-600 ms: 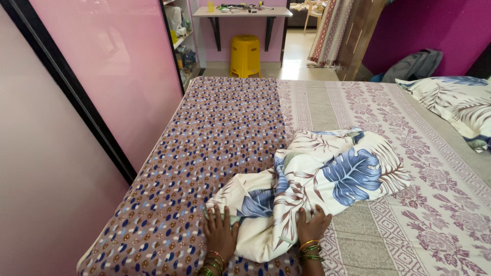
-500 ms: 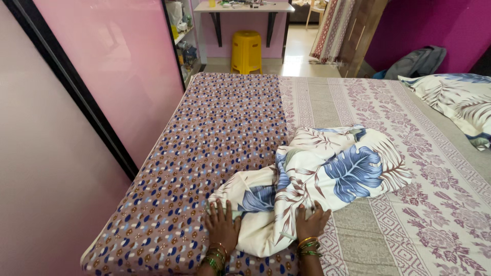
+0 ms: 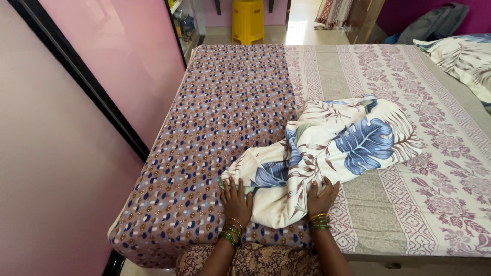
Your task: The person unfolds a floral-patterned bed sheet on a bed, smooths it out, and then folds it into a compact rectangular shape. The person uses both hands to align the edges and press down on the folds.
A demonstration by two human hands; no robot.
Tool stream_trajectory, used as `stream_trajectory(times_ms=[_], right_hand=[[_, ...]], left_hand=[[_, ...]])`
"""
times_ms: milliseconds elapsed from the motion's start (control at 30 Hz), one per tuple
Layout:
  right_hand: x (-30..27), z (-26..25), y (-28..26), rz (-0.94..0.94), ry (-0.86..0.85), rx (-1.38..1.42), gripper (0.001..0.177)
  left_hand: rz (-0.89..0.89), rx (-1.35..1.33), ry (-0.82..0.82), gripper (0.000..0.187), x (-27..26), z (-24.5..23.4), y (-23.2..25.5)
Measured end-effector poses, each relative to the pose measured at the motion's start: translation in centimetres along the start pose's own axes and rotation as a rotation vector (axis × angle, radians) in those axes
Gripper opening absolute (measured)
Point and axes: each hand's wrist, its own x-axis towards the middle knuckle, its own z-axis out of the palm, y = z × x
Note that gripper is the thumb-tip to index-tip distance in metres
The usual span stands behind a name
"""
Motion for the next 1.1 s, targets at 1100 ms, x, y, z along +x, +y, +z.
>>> stream_trajectory(times_ms=[1100], right_hand=[[1.7,1.5,-1.9,0.005,0.085,-0.111,0.052]], left_hand=[[0.167,-0.201,0.345,0.051,1.5,3.9,-3.0]])
